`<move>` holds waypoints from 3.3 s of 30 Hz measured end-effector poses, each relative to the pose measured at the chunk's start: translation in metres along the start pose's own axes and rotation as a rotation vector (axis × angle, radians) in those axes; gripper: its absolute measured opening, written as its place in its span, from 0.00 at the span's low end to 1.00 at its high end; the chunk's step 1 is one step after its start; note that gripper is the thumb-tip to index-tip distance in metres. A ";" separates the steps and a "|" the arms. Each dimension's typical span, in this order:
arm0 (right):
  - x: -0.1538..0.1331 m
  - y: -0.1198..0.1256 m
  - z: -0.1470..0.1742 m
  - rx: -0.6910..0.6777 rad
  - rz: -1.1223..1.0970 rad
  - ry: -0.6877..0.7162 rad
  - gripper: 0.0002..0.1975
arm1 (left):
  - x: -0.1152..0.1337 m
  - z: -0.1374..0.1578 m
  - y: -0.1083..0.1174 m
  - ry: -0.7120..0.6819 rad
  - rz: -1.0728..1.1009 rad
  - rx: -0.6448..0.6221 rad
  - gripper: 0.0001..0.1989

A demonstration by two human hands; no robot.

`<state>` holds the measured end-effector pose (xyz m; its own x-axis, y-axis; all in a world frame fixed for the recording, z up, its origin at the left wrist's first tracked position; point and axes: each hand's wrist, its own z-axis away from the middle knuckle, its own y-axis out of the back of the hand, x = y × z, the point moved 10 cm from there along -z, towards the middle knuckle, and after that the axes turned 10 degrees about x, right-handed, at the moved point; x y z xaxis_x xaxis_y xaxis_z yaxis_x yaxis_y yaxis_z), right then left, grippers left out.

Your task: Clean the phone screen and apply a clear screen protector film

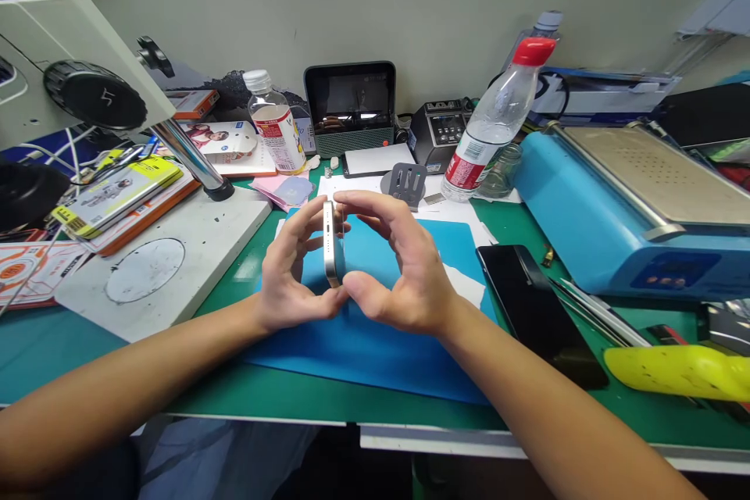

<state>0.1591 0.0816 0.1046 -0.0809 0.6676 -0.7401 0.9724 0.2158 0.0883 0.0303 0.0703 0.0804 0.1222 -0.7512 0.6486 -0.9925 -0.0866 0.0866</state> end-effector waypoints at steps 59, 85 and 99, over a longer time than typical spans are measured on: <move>0.019 0.064 -0.020 0.289 -0.026 -0.111 0.30 | -0.017 0.038 0.044 0.618 -0.278 -0.359 0.33; 0.064 0.061 -0.012 0.016 0.245 -0.307 0.43 | -0.021 0.043 0.003 0.292 -0.574 -0.620 0.32; 0.034 0.081 0.042 -0.132 0.885 -0.403 0.26 | -0.010 0.033 0.012 -0.005 -0.763 -0.868 0.29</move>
<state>0.2445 0.0924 0.0584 0.7697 0.3390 -0.5409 0.6120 -0.1512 0.7762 0.0169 0.0556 0.0498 0.6857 -0.6995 0.2015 -0.3205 -0.0416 0.9463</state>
